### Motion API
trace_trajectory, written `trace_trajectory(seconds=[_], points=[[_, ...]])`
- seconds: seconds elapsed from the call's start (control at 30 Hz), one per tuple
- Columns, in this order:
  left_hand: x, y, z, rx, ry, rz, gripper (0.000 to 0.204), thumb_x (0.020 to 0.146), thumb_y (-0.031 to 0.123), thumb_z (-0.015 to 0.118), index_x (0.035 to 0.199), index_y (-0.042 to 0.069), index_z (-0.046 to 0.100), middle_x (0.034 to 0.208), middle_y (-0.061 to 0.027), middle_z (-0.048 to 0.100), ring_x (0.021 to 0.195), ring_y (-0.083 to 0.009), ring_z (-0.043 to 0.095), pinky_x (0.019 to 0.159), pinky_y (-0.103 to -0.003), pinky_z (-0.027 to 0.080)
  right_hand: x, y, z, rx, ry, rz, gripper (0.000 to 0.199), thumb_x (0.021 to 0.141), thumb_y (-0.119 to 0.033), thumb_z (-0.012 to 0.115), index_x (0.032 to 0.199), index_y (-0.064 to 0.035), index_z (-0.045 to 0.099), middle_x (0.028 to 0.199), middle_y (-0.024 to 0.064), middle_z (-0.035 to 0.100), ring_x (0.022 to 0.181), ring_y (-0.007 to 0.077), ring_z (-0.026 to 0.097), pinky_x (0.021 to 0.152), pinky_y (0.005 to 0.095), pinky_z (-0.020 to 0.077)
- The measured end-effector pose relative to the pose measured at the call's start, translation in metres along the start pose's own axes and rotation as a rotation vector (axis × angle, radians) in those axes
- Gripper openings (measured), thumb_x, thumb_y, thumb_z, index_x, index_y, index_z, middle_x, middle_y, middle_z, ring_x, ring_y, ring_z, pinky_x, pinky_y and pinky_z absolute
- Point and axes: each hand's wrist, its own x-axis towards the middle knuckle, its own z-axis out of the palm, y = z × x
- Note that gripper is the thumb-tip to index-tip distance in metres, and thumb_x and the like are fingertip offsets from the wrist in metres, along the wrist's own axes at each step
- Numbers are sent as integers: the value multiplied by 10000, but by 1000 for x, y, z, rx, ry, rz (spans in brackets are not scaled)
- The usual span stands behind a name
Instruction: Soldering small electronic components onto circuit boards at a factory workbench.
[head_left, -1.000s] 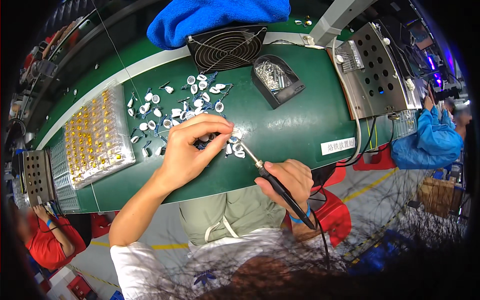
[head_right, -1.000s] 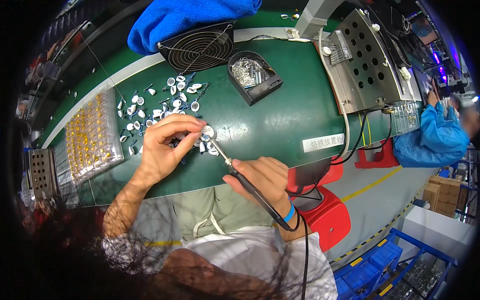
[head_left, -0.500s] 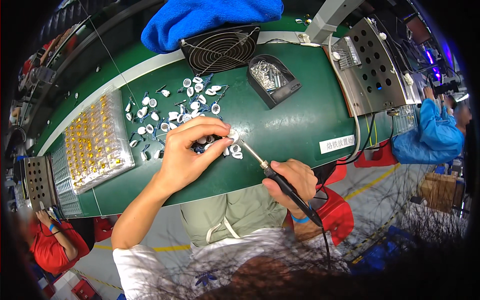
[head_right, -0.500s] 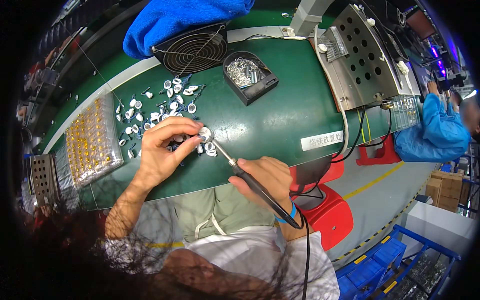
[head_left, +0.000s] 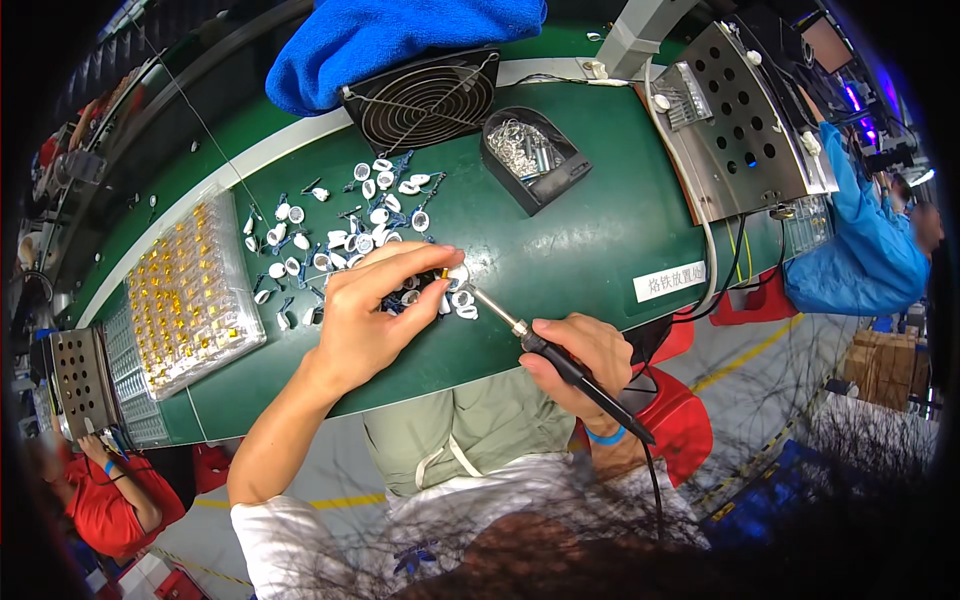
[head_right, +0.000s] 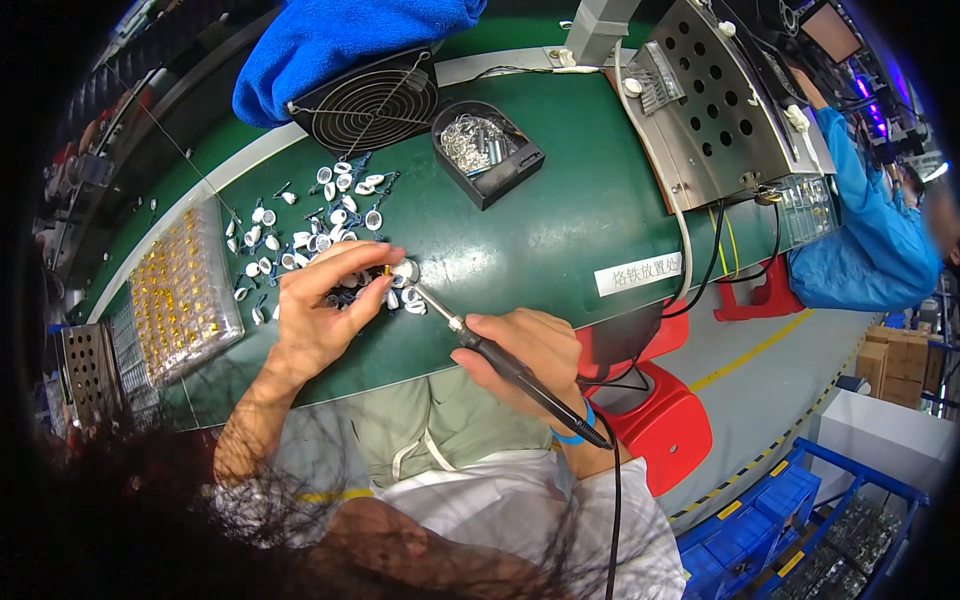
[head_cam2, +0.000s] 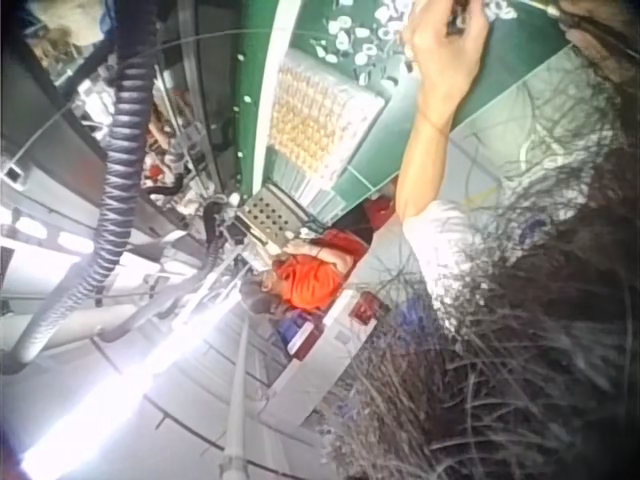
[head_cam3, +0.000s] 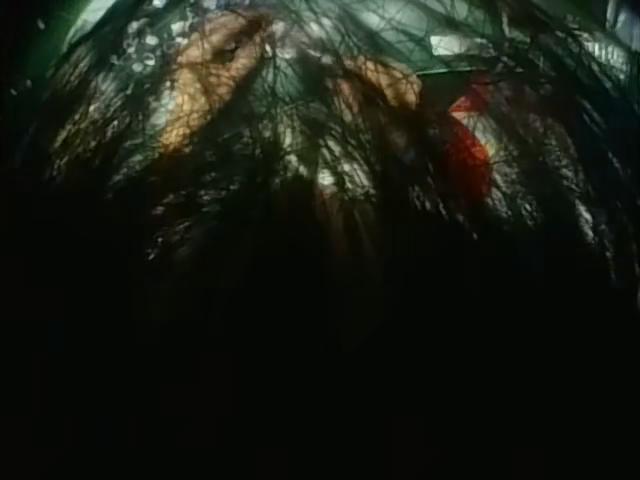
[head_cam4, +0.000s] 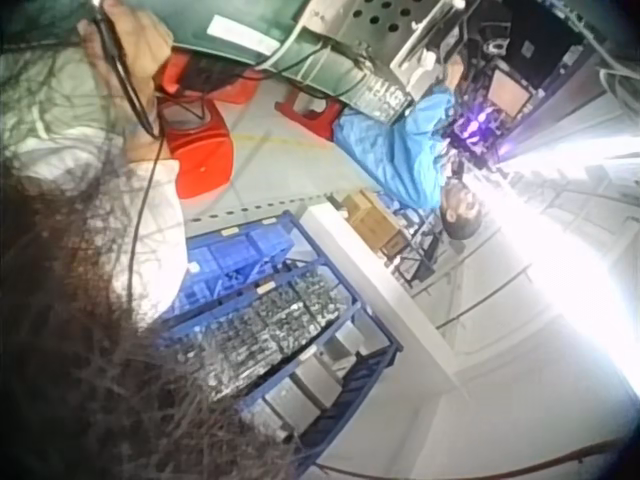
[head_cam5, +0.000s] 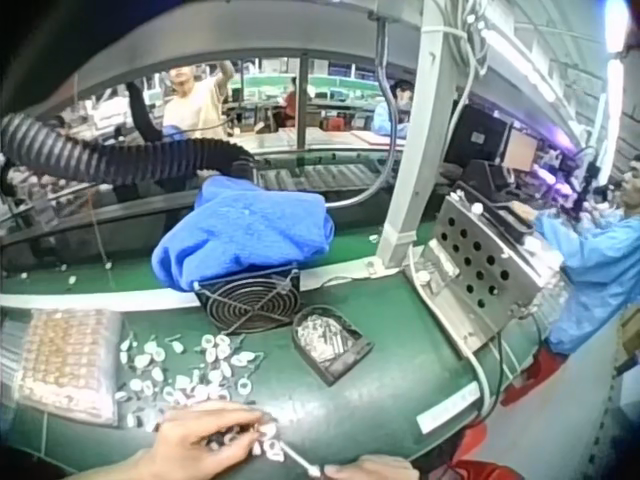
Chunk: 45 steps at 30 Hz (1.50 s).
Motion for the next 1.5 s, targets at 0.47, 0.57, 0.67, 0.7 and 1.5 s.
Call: trace_trajectory(seconds=[0.47,0.57,0.67,0.7,1.5], points=[[2,-1,1,110,9,167,410,791,-115,767,1190,-34,720,1058,-135,776,963,-253,745,825,-336,608,4,4,7,43,-1,-69,365,824,-248,873,1040,0,714,758,108,690,606,256,660,555,350,509],[2,-1,3,125,25,188,417,784,-119,769,1190,-35,719,1045,-134,774,956,-251,744,815,-337,610,4,3,6,27,-13,-67,368,820,-237,876,1044,4,711,764,111,690,606,255,659,553,350,507],[3,-1,2,149,16,213,423,777,-124,771,1187,-36,720,1038,-135,773,942,-248,743,806,-336,612,4,4,7,47,-12,-71,372,815,-227,880,1046,10,710,764,114,690,606,255,659,552,348,507],[2,-1,3,135,24,210,423,773,-123,774,1184,-34,722,1035,-133,773,936,-247,743,802,-336,612,4,4,7,47,-11,-71,372,815,-227,880,1046,10,710,764,114,690,606,255,659,552,348,507],[5,-1,4,199,36,253,436,746,-110,791,1168,-16,731,1012,-114,779,897,-250,743,770,-340,593,5,4,7,48,-3,-96,379,807,-214,886,1058,8,711,748,114,688,607,253,663,550,342,515]])
